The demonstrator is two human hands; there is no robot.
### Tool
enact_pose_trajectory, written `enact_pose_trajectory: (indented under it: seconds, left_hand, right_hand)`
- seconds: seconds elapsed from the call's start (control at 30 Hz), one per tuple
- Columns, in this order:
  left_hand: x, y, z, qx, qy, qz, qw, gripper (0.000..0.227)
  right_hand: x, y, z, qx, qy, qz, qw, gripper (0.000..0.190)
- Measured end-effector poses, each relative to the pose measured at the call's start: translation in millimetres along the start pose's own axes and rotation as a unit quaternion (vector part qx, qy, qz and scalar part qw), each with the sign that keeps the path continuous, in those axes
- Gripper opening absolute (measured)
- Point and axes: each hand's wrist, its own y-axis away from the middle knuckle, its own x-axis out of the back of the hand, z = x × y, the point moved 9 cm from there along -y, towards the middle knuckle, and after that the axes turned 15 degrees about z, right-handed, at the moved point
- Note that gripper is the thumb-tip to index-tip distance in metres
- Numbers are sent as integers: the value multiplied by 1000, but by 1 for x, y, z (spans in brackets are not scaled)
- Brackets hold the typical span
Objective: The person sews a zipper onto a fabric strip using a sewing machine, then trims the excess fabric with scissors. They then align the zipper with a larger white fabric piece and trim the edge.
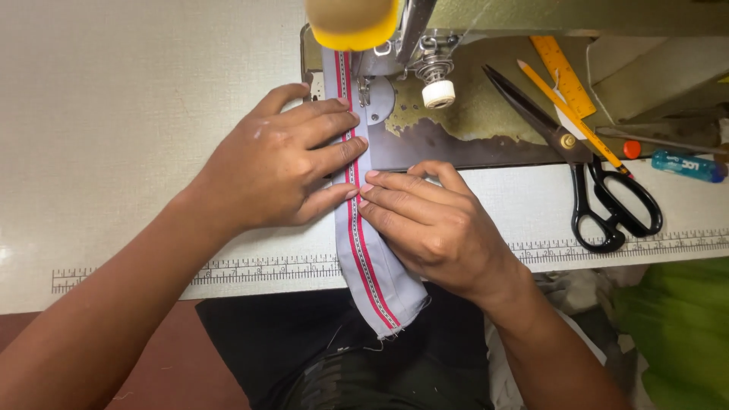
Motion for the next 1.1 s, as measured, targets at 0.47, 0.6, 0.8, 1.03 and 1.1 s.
enact_pose_trajectory:
  seconds: [0.47,0.6,0.8,1.03,1.1]
  left_hand:
    - [-4,0,-5,32,-35,-40,998,37]
    - [17,11,50,56,32,-8,998,29]
    - [44,29,115,143,127,13,981,21]
    - [53,36,138,189,106,50,975,18]
    - [58,37,141,216,96,76,969,18]
  right_hand:
    - [0,0,3,-53,23,-2,998,21]
    - [41,4,-31,-188,55,107,975,12]
    - [41,60,-52,-285,85,103,949,21]
    - [27,76,-50,-335,83,115,931,27]
    - [25,101,-38,-472,19,161,867,38]
